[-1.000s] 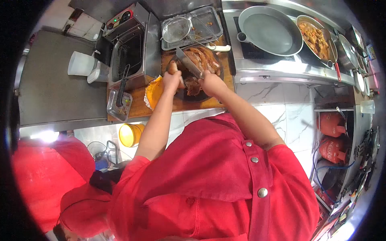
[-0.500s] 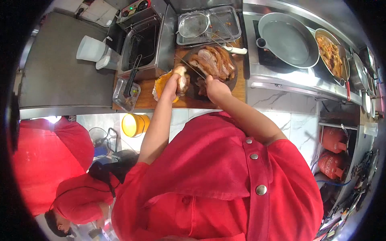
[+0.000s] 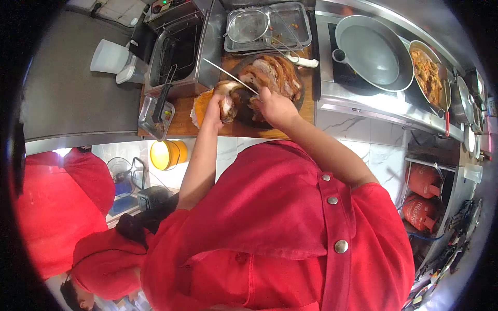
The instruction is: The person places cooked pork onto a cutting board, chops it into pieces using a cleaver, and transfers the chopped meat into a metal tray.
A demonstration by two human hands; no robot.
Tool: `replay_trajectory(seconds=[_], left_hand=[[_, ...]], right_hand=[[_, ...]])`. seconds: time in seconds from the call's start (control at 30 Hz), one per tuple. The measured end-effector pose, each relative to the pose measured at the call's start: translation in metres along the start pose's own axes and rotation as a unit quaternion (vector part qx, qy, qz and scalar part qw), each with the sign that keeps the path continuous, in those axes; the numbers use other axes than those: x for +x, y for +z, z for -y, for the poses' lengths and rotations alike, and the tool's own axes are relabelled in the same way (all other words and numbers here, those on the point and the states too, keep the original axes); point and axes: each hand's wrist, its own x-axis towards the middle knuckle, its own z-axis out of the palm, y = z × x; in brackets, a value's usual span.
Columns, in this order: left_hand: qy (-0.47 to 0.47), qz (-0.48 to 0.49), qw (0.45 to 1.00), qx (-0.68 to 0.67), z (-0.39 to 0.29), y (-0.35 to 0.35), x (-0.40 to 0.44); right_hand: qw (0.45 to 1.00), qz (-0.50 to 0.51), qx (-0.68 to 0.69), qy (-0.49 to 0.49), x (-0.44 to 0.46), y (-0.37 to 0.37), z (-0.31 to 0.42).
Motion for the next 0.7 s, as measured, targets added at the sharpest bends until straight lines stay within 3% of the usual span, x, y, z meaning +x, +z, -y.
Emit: replay_trajectory(seconds=[0.1, 0.3, 0.37, 0.47, 0.57, 0.6, 0.7], left_hand=[[0.001, 0.006, 1.000, -0.012, -0.007, 0.003, -0.014], [-0.015, 0.019, 0.998, -0.061, 0.001, 0.003, -0.019], [-0.021, -0.025, 0.999, -0.021, -0.003, 0.008, -0.021], [-0.022, -0.039, 0.999, -0.024, 0.001, 0.003, -0.013], [-0.020, -0.033, 0.998, -0.040, -0.004, 0.009, -0.022], [-0.019, -0.034, 0.998, -0.040, -0.005, 0.008, -0.025], [-0.024, 0.032, 0.996, -0.085, -0.017, -0.002, -0.035]], right_hand=[[0.997, 0.074, -0.004, 0.015, 0.000, 0.014, -0.023], [0.998, 0.056, -0.014, -0.003, 0.003, 0.009, -0.029], [0.999, 0.019, -0.003, -0.039, 0.009, -0.001, -0.027], [0.999, 0.019, 0.029, -0.013, -0.003, -0.044, 0.013], [0.998, -0.012, 0.036, -0.047, -0.014, -0.023, 0.000], [0.998, 0.054, -0.020, -0.015, -0.010, -0.006, -0.019], [0.991, 0.128, -0.047, 0.018, -0.005, 0.000, -0.028]])
